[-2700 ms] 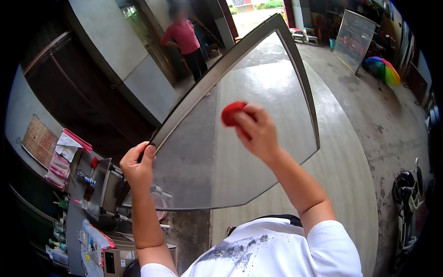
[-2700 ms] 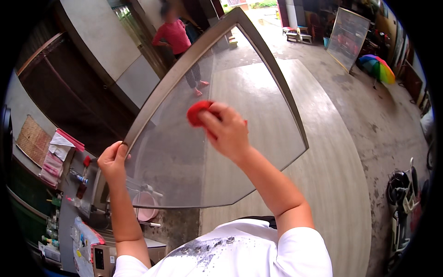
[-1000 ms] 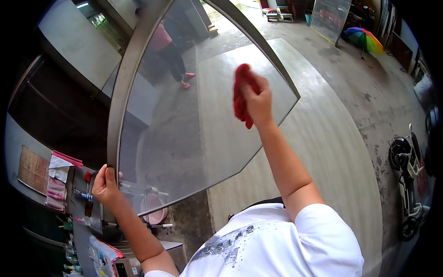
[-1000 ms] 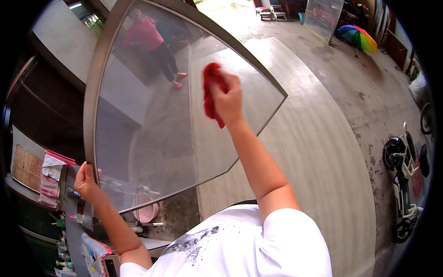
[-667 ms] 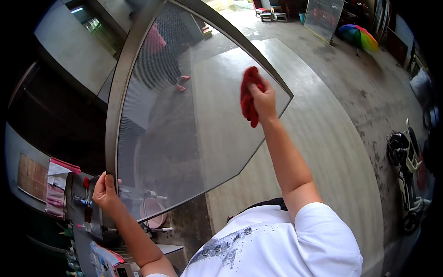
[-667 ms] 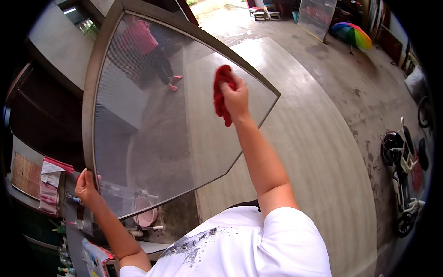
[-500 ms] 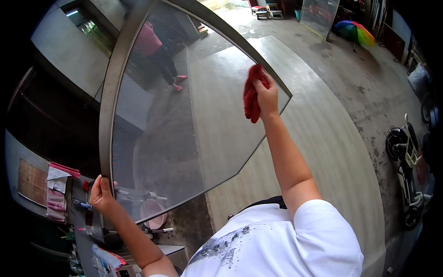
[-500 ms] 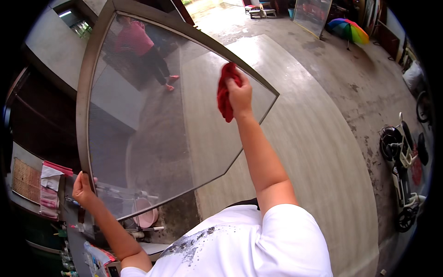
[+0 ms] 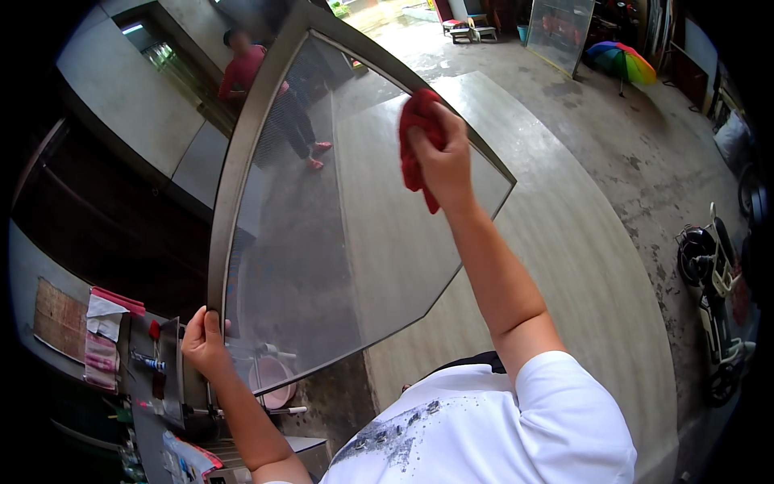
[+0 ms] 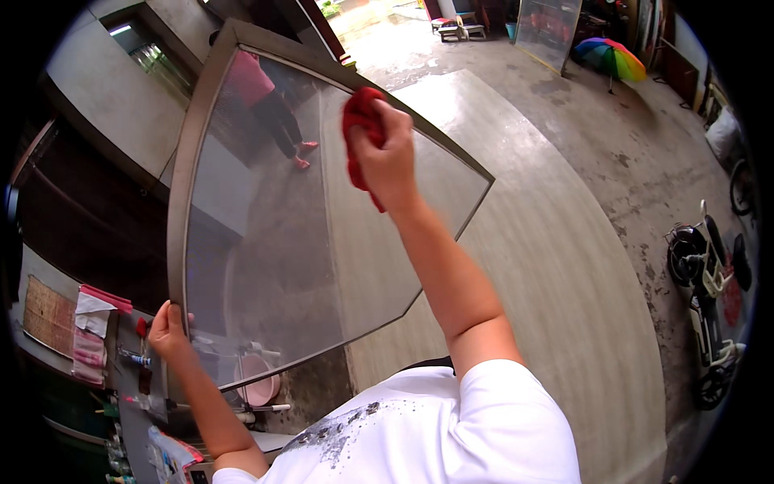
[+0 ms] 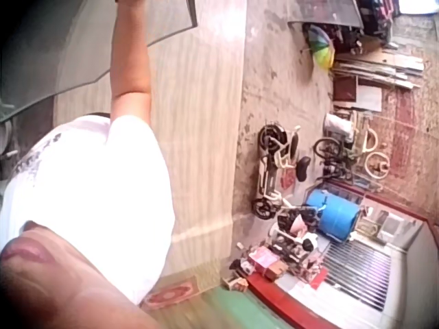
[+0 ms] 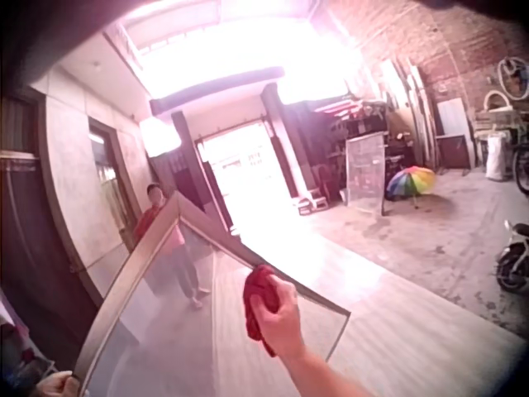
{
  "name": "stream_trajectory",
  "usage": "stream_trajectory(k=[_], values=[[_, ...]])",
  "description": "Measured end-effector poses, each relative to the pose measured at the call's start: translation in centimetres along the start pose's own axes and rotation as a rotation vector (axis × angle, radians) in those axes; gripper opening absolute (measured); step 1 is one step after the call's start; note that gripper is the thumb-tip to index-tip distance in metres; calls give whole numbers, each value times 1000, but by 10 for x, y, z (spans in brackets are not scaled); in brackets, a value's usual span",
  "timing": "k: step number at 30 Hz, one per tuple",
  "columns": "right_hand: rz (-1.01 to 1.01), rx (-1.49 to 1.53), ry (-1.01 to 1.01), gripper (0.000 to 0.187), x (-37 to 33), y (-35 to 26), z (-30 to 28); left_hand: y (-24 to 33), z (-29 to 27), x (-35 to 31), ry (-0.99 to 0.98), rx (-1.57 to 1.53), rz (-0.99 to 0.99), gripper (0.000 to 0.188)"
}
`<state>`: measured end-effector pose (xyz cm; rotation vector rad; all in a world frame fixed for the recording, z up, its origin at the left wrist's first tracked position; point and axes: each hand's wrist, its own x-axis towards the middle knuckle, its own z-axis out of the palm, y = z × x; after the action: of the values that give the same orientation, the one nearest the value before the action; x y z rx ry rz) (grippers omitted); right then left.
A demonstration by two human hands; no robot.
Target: The person wipes a window screen with a cloth, cleaning both the mesh surface and the metal frame.
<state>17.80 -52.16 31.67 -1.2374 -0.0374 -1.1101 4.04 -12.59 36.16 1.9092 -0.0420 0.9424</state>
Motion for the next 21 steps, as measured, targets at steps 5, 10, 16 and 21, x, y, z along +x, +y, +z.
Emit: stream_trajectory(k=[5, 10, 16, 21], values=[[-396, -160, -221, 47, -7, -73, 31, -6, 17, -11, -4, -10, 13, 20], [-513, -297, -80, 44, 4, -47, 14, -9, 9, -11, -5, 42, 58, 21], [96, -284, 64, 40, -2, 21, -50, -15, -5, -11, 12, -23, -90, 19], [163, 5, -305, 60, 4, -12, -51, -30, -8, -18, -33, -17, -95, 16]])
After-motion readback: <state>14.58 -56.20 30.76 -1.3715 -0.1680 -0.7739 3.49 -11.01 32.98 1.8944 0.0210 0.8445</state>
